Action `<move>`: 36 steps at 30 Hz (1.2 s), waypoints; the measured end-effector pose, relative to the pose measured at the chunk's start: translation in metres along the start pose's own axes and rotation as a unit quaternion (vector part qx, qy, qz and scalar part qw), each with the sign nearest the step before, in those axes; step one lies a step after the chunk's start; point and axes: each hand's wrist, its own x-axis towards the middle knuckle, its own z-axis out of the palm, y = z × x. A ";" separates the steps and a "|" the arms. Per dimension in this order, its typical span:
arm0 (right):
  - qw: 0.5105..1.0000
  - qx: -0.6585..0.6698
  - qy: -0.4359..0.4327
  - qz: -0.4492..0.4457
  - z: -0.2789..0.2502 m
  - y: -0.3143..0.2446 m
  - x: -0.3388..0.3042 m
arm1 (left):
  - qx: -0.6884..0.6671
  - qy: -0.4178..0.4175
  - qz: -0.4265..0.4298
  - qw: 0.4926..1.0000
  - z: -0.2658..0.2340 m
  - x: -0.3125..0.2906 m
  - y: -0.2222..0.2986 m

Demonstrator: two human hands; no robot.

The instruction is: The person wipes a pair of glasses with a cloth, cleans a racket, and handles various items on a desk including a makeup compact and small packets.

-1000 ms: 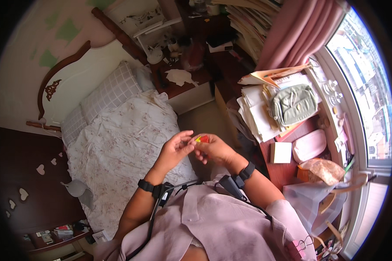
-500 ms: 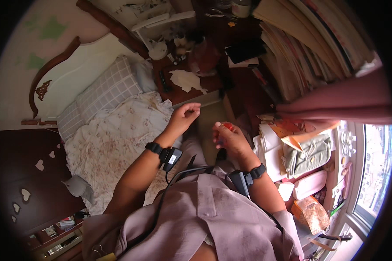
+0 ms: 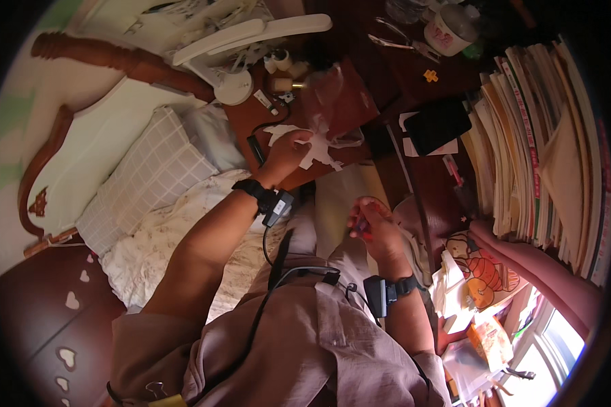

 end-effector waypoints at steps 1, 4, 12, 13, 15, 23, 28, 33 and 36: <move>1.000 0.005 0.011 0.000 0.006 0.001 0.007 | 0.017 -0.002 0.005 1.000 -0.004 0.009 -0.003; 0.999 0.001 0.039 0.011 0.019 0.002 0.023 | -0.004 -0.010 -0.001 1.000 -0.002 0.037 -0.006; 0.995 0.019 0.099 0.001 -0.007 0.008 0.050 | 0.041 0.047 0.075 0.995 0.047 0.081 -0.001; 0.995 0.020 0.099 0.003 -0.008 0.009 0.053 | 0.089 0.088 0.103 0.987 0.051 0.084 0.000; 0.993 0.037 0.109 0.014 -0.009 0.010 0.058 | 0.145 0.084 0.115 0.979 0.060 0.091 -0.009; 0.993 0.016 0.113 0.019 -0.012 0.010 0.076 | 0.299 0.142 0.101 0.938 0.087 0.120 -0.050; 0.993 0.021 0.118 0.007 -0.002 0.002 0.087 | 0.331 0.123 0.006 0.936 0.076 0.136 -0.037; 0.994 0.021 0.103 -0.009 -0.005 0.003 0.108 | 0.150 0.033 -0.052 0.987 0.043 0.146 -0.059; 0.989 0.045 0.137 -0.007 -0.016 0.001 0.132 | 0.172 0.132 0.052 0.975 0.034 0.145 -0.063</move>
